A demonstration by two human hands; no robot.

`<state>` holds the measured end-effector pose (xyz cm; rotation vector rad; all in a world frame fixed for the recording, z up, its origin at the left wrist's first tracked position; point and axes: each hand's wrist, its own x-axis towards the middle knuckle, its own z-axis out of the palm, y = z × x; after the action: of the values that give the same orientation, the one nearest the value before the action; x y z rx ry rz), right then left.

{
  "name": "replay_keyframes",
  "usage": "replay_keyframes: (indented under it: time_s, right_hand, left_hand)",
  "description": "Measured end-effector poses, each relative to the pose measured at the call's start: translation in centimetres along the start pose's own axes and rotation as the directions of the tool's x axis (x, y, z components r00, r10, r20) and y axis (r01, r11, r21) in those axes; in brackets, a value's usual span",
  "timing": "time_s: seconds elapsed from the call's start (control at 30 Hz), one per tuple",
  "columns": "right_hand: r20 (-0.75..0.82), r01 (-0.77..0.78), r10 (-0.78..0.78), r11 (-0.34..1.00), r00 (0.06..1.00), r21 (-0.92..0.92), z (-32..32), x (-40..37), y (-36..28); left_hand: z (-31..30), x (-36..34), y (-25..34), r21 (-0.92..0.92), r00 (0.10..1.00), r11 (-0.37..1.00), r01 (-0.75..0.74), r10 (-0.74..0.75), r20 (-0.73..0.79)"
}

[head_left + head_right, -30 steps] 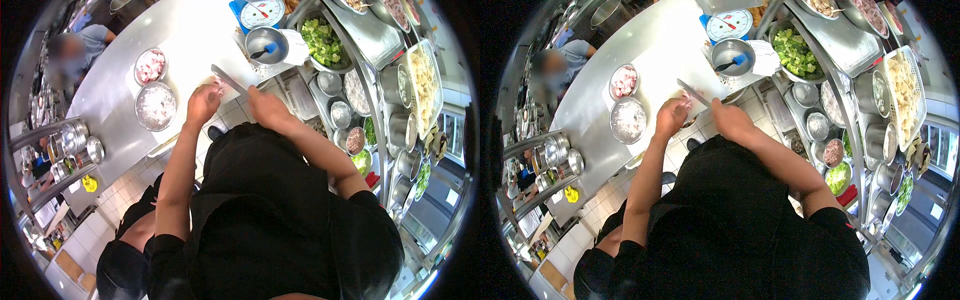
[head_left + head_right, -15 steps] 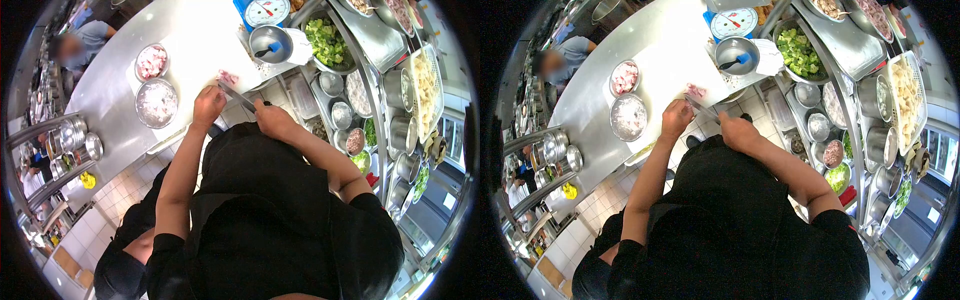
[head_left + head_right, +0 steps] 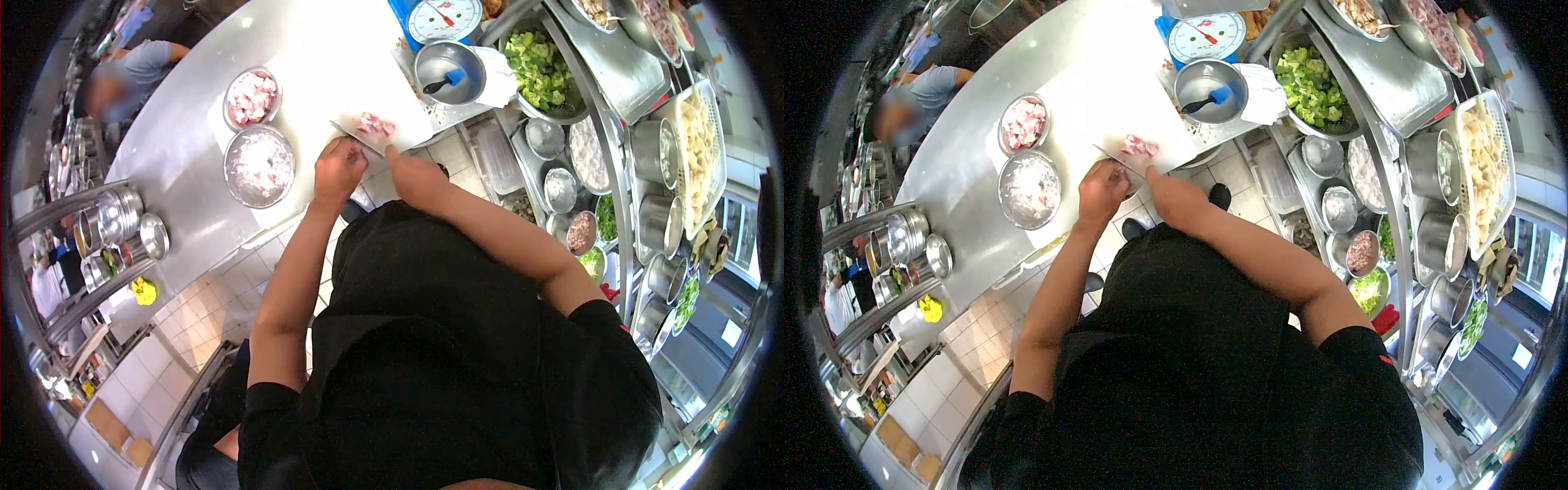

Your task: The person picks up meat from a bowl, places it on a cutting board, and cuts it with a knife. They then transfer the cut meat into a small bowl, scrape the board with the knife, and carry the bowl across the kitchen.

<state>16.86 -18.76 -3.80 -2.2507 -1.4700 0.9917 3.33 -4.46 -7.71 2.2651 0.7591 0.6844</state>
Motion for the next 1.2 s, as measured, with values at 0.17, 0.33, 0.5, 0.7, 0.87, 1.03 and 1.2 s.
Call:
replay_keyframes:
  time_s: [0.17,0.33,0.5,0.7,0.87,1.03,1.2]
  right_hand:
    - [0.103,-0.044,0.051,0.997,0.993,-0.064,-1.6,-1.9,0.3]
    - [0.081,-0.095,0.089,0.993,0.993,0.073,0.0,-2.3,1.6]
    - [0.036,-0.085,0.085,0.996,0.996,-0.01,-1.1,-1.2,1.3]
    - [0.059,-0.18,0.178,0.983,0.982,0.027,-3.6,-2.6,0.2]
    - [0.039,-0.182,0.18,0.982,0.983,0.052,-4.1,-3.0,-0.4]
    - [0.137,-0.135,0.138,0.99,0.981,-0.029,-3.5,-3.2,-0.4]
    - [0.155,-0.112,0.114,0.993,0.981,-0.027,-3.4,-3.0,-1.0]
  left_hand:
    - [1.3,0.2,-1.1,0.083,0.997,0.995,-0.054,0.059,-0.058]
    - [1.8,-0.2,-0.7,0.104,0.997,0.994,-0.025,0.032,-0.064]
    - [1.3,-0.5,0.2,0.059,0.998,0.998,-0.023,0.026,-0.051]
    - [0.6,0.0,-0.8,-0.421,0.895,0.812,0.404,-0.445,0.0]
    - [-0.4,-0.8,-3.0,-0.083,0.968,0.972,0.221,-0.229,-0.104]
    - [-2.3,-0.7,-1.3,0.037,0.925,0.925,0.379,-0.378,-0.032]
    - [-2.3,-0.4,-1.0,0.0,0.964,0.971,0.238,-0.236,-0.124]
